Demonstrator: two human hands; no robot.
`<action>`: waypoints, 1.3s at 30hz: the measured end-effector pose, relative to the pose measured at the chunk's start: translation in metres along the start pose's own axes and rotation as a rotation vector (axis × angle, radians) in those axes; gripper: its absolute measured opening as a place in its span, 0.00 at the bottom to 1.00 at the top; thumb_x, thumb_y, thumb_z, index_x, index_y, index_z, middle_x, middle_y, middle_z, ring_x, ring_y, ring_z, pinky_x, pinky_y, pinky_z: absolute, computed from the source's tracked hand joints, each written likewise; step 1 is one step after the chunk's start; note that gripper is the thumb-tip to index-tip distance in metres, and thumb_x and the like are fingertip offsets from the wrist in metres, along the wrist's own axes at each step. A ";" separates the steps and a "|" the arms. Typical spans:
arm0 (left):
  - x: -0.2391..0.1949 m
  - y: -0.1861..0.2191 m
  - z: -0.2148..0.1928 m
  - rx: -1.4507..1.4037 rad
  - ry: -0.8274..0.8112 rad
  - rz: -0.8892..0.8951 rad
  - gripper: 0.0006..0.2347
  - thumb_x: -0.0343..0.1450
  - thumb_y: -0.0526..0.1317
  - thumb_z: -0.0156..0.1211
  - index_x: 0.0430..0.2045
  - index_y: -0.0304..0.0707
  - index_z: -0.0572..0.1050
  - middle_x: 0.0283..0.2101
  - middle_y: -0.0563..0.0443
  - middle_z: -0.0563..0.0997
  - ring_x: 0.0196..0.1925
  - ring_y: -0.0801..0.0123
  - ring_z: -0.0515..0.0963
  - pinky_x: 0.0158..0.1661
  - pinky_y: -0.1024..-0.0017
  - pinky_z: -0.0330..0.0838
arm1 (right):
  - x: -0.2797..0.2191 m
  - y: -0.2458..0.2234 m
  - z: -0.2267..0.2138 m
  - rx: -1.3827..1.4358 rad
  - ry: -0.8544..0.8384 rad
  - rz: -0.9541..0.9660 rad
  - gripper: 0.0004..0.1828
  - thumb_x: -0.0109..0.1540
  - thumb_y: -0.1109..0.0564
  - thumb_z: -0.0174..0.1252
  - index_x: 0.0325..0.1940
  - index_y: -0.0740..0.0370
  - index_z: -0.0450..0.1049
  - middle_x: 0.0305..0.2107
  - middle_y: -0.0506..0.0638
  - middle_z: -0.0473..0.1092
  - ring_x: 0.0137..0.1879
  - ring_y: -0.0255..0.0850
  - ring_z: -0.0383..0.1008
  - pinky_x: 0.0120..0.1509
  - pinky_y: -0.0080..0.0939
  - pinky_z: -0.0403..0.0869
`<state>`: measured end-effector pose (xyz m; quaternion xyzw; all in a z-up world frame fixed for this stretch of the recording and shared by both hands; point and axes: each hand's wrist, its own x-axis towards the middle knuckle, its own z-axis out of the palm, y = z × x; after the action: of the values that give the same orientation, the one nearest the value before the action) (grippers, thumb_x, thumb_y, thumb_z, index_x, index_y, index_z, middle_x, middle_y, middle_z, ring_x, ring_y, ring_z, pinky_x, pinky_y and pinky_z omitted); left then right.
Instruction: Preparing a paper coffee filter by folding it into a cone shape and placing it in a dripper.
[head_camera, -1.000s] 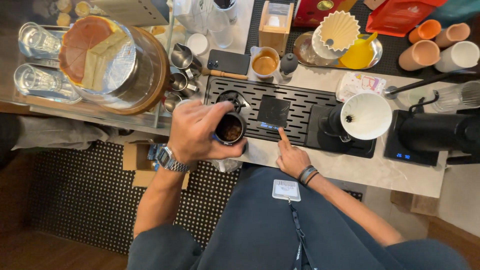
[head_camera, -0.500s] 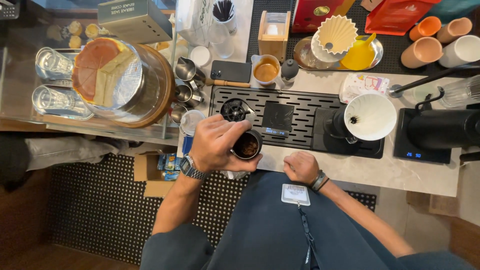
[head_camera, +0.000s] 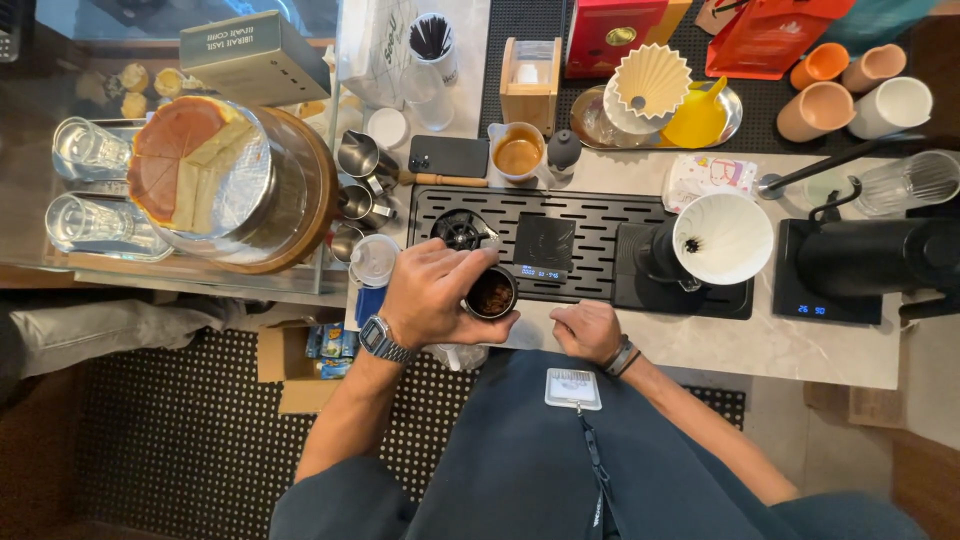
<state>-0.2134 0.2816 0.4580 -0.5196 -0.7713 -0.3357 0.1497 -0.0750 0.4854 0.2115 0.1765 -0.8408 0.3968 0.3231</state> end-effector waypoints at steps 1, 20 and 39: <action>-0.002 -0.005 0.004 -0.003 0.000 0.004 0.22 0.56 0.58 0.66 0.30 0.39 0.75 0.18 0.49 0.78 0.20 0.65 0.80 0.27 0.73 0.72 | -0.001 0.000 0.000 -0.005 0.002 0.001 0.03 0.54 0.62 0.57 0.30 0.58 0.76 0.14 0.50 0.63 0.18 0.48 0.68 0.24 0.41 0.70; -0.058 -0.173 0.184 0.321 -0.809 -0.612 0.26 0.60 0.58 0.60 0.50 0.63 0.60 0.45 0.49 0.76 0.41 0.43 0.81 0.42 0.54 0.76 | -0.008 -0.025 -0.032 -0.161 -0.295 0.422 0.05 0.57 0.58 0.54 0.34 0.49 0.74 0.17 0.50 0.71 0.28 0.50 0.76 0.32 0.45 0.74; -0.033 -0.248 0.197 -0.113 -0.315 -0.988 0.13 0.72 0.50 0.46 0.46 0.56 0.74 0.42 0.48 0.81 0.51 0.49 0.77 0.56 0.53 0.68 | 0.017 -0.014 -0.013 0.026 -0.286 1.040 0.11 0.60 0.56 0.54 0.47 0.49 0.75 0.30 0.53 0.77 0.38 0.49 0.79 0.40 0.45 0.77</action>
<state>-0.3997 0.3329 0.2054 -0.1453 -0.9183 -0.3252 -0.1727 -0.0743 0.4863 0.2376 -0.2070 -0.8479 0.4867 -0.0357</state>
